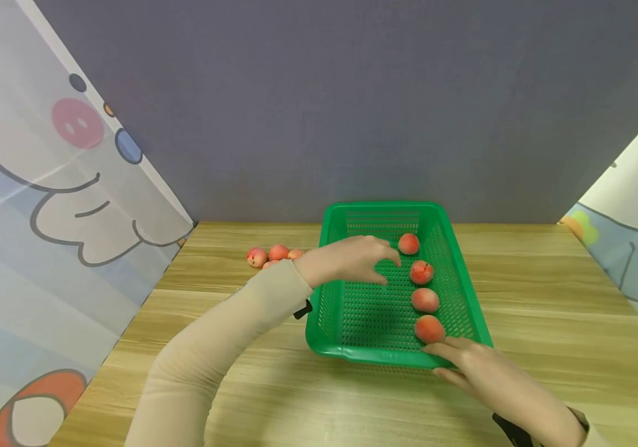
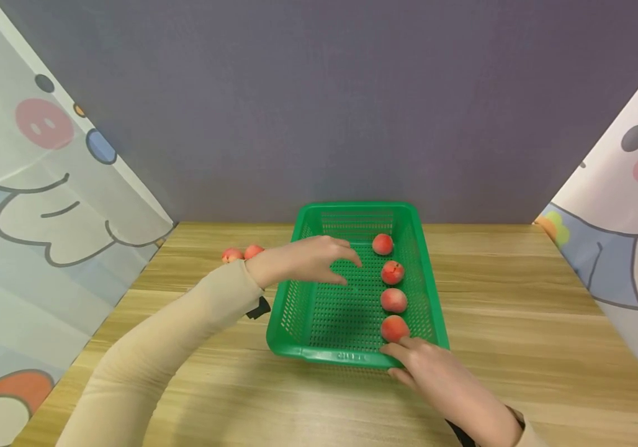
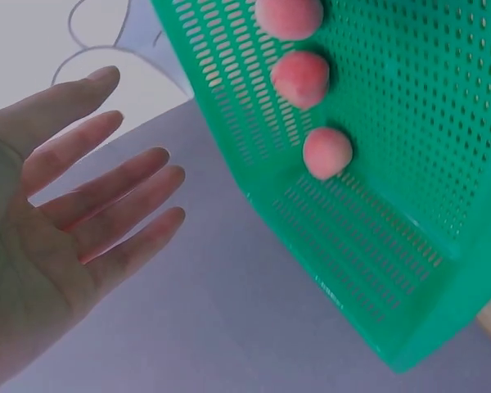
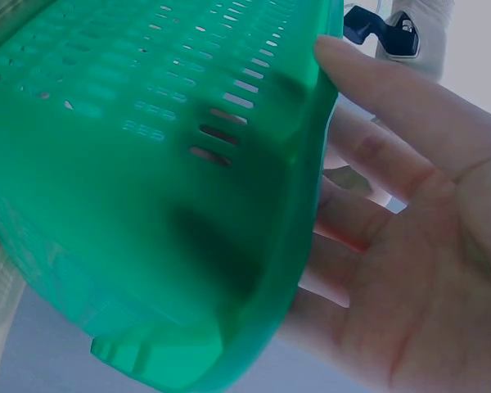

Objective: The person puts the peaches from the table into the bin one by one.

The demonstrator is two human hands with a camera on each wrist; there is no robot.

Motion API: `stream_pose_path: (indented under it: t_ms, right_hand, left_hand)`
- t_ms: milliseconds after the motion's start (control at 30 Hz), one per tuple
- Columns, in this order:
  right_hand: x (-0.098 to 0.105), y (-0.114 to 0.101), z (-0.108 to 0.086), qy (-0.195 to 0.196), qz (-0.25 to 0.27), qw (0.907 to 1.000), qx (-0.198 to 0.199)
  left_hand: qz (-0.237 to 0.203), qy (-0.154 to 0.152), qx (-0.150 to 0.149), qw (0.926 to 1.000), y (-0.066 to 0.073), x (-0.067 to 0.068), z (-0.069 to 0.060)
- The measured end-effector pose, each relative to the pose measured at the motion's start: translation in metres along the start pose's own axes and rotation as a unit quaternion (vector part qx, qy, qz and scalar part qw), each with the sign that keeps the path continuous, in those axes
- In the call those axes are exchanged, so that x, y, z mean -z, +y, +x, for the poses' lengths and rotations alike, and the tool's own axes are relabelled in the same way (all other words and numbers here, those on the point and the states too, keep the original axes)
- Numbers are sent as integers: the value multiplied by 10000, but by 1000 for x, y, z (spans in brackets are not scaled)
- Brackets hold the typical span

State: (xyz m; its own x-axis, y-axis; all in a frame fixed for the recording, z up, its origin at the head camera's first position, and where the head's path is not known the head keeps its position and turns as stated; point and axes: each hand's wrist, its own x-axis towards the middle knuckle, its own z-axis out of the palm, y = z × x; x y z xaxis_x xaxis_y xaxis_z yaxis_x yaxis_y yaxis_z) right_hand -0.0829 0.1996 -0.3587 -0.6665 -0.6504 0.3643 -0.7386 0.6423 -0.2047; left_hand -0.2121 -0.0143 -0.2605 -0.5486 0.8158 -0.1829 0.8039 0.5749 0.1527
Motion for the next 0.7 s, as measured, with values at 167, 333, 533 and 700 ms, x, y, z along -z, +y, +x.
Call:
stream_pose_path:
  t_ms: [167, 333, 533, 700]
  right_hand:
    - [0, -2, 0, 82, -29, 10000, -1]
    - [0, -1, 0, 42, 2, 10000, -15]
    - [-1, 1, -1, 37, 37, 10000, 4]
    - [-1, 1, 0, 30, 56, 10000, 18]
  left_hand:
    - [-118, 321, 121, 9993, -8, 5, -15]
    - [-335, 679, 173, 9970, -17, 6, -30]
    - [-513, 1151, 188, 9919, -29, 5, -47]
    - [-650, 1662, 247, 9836, -39, 1, -62]
